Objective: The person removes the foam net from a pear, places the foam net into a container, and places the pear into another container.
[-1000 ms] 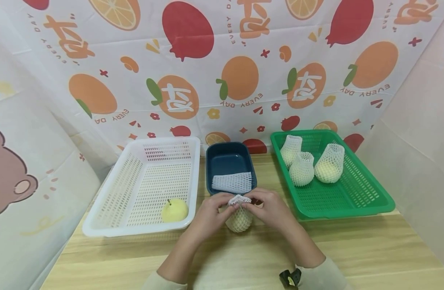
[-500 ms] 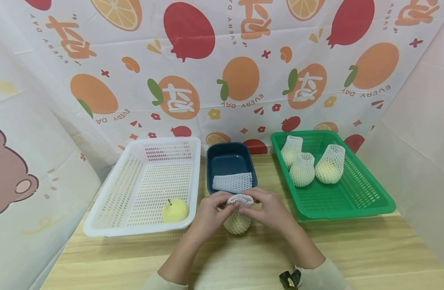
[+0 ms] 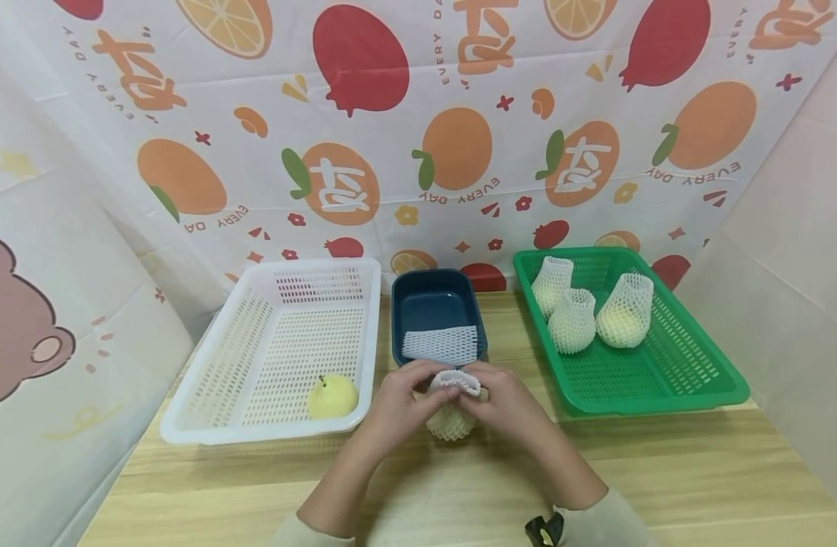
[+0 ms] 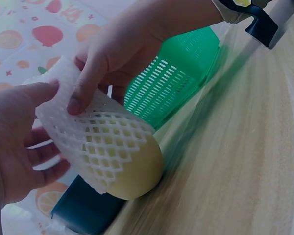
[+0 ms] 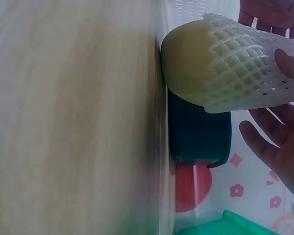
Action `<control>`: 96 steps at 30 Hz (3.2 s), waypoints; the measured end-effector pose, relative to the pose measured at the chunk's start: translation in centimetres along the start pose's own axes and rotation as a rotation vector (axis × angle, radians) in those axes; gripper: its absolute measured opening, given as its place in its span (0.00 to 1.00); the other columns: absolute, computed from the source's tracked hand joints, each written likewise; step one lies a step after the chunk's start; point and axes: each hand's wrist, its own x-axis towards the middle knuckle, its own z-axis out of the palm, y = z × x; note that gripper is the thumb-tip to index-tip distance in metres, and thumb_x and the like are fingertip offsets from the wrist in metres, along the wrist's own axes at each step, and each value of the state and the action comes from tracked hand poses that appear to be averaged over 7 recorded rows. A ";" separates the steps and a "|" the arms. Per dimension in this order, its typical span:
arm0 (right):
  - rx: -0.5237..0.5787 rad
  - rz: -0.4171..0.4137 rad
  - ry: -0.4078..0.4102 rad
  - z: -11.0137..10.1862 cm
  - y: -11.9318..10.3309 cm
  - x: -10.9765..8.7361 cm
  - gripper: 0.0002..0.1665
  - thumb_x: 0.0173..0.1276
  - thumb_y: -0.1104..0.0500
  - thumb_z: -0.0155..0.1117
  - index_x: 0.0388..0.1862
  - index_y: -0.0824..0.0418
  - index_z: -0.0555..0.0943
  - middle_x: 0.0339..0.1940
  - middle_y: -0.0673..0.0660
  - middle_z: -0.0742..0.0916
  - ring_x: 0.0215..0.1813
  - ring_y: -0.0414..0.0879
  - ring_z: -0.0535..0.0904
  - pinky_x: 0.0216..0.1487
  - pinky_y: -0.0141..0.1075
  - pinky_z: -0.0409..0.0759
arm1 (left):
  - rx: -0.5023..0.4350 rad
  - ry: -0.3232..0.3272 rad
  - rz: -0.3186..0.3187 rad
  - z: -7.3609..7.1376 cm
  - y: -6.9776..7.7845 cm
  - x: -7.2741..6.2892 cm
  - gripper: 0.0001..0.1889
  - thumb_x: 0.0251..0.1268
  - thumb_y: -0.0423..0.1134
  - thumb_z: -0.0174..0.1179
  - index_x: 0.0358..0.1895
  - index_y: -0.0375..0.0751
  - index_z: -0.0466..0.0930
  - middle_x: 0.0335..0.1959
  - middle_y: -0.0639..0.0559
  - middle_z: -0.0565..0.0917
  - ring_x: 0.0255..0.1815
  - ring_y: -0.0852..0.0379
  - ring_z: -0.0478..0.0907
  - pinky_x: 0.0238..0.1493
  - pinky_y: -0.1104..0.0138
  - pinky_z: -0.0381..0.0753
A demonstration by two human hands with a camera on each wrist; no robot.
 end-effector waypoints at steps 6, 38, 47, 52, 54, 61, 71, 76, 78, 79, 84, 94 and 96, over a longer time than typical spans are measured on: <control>0.020 -0.004 0.035 -0.3 -0.2 0.0 0.11 0.62 0.56 0.73 0.43 0.56 0.87 0.43 0.49 0.89 0.48 0.41 0.84 0.50 0.36 0.84 | 0.032 -0.129 -0.079 -0.2 -0.1 -0.1 0.23 0.55 0.50 0.72 0.55 0.55 0.80 0.53 0.62 0.81 0.55 0.61 0.77 0.57 0.56 0.80; 0.044 0.087 0.079 -0.7 -0.8 -0.2 0.23 0.55 0.56 0.78 0.50 0.58 0.84 0.45 0.53 0.90 0.47 0.44 0.85 0.48 0.38 0.85 | -0.008 0.117 -0.082 0.4 -0.1 0.0 0.08 0.59 0.43 0.70 0.41 0.48 0.89 0.43 0.60 0.88 0.49 0.61 0.82 0.50 0.65 0.83; 0.009 0.044 0.119 -0.3 -0.6 -0.3 0.19 0.58 0.58 0.76 0.49 0.59 0.85 0.46 0.55 0.90 0.49 0.46 0.86 0.49 0.39 0.85 | -0.042 0.104 -0.069 0.4 0.3 -0.1 0.10 0.57 0.43 0.72 0.43 0.51 0.88 0.42 0.61 0.87 0.49 0.61 0.82 0.52 0.64 0.83; -0.004 0.020 0.123 -0.1 -0.5 -0.3 0.20 0.58 0.60 0.76 0.50 0.59 0.84 0.45 0.55 0.90 0.48 0.46 0.86 0.49 0.39 0.85 | -0.059 0.146 0.001 0.3 0.5 -0.1 0.11 0.56 0.41 0.73 0.43 0.50 0.87 0.42 0.59 0.87 0.48 0.61 0.81 0.52 0.65 0.82; -0.004 0.015 0.119 0.0 -0.5 -0.2 0.20 0.58 0.60 0.76 0.50 0.59 0.85 0.45 0.55 0.90 0.48 0.46 0.86 0.48 0.39 0.85 | -0.074 0.171 0.038 0.3 0.6 -0.1 0.11 0.56 0.42 0.73 0.42 0.48 0.87 0.41 0.58 0.87 0.47 0.61 0.81 0.51 0.65 0.82; -0.001 0.035 0.076 0.0 -0.8 -0.2 0.20 0.58 0.62 0.75 0.51 0.59 0.84 0.45 0.55 0.90 0.47 0.46 0.86 0.47 0.38 0.85 | -0.162 0.234 0.115 -0.2 0.9 -0.1 0.08 0.58 0.37 0.71 0.41 0.45 0.87 0.41 0.54 0.87 0.43 0.60 0.82 0.45 0.66 0.84; 0.037 0.046 0.126 -0.1 -0.7 0.0 0.18 0.58 0.63 0.75 0.49 0.58 0.85 0.46 0.53 0.89 0.47 0.45 0.86 0.46 0.37 0.85 | -0.235 0.288 0.060 -0.8 1.0 0.0 0.07 0.58 0.33 0.70 0.39 0.41 0.86 0.40 0.51 0.87 0.42 0.61 0.80 0.43 0.69 0.83; 0.091 0.110 0.190 -0.7 -0.7 0.5 0.18 0.59 0.60 0.75 0.49 0.54 0.85 0.46 0.52 0.89 0.46 0.44 0.86 0.45 0.35 0.85 | -0.258 0.316 0.021 -0.9 1.0 0.0 0.08 0.57 0.31 0.70 0.40 0.40 0.85 0.40 0.49 0.87 0.38 0.62 0.79 0.37 0.70 0.83; 0.155 0.152 0.215 -1.0 -0.9 0.9 0.17 0.59 0.59 0.75 0.49 0.54 0.85 0.46 0.52 0.89 0.46 0.45 0.85 0.43 0.34 0.85 | -0.267 0.325 0.009 -1.0 1.0 0.1 0.08 0.57 0.31 0.70 0.40 0.39 0.84 0.40 0.48 0.87 0.38 0.62 0.79 0.36 0.71 0.82; 0.195 0.173 0.223 -1.1 -0.8 1.0 0.17 0.60 0.58 0.75 0.49 0.54 0.85 0.47 0.53 0.89 0.46 0.45 0.85 0.43 0.34 0.85 | -0.273 0.328 -0.001 -1.0 1.0 0.1 0.08 0.57 0.31 0.70 0.40 0.40 0.85 0.40 0.49 0.87 0.38 0.62 0.79 0.37 0.71 0.82; 0.416 0.280 0.257 -1.3 -0.1 1.7 0.18 0.60 0.58 0.75 0.49 0.56 0.85 0.51 0.56 0.87 0.52 0.46 0.82 0.46 0.31 0.84 | -0.302 0.298 -0.050 -0.9 0.7 0.2 0.07 0.59 0.34 0.70 0.40 0.43 0.84 0.41 0.50 0.86 0.41 0.60 0.79 0.42 0.69 0.82; 0.512 0.387 0.266 -1.2 1.1 2.1 0.20 0.59 0.53 0.76 0.49 0.56 0.85 0.53 0.56 0.87 0.53 0.44 0.81 0.47 0.32 0.83 | -0.220 0.198 -0.129 0.2 -0.1 0.2 0.16 0.59 0.38 0.70 0.50 0.42 0.83 0.47 0.47 0.86 0.45 0.56 0.82 0.44 0.66 0.85; 0.517 0.391 0.280 -1.3 1.2 2.2 0.20 0.58 0.53 0.77 0.49 0.55 0.85 0.52 0.56 0.87 0.53 0.45 0.82 0.47 0.32 0.83 | -0.179 0.189 -0.145 0.4 -0.2 0.3 0.18 0.59 0.40 0.71 0.52 0.41 0.83 0.47 0.47 0.87 0.47 0.55 0.83 0.46 0.66 0.84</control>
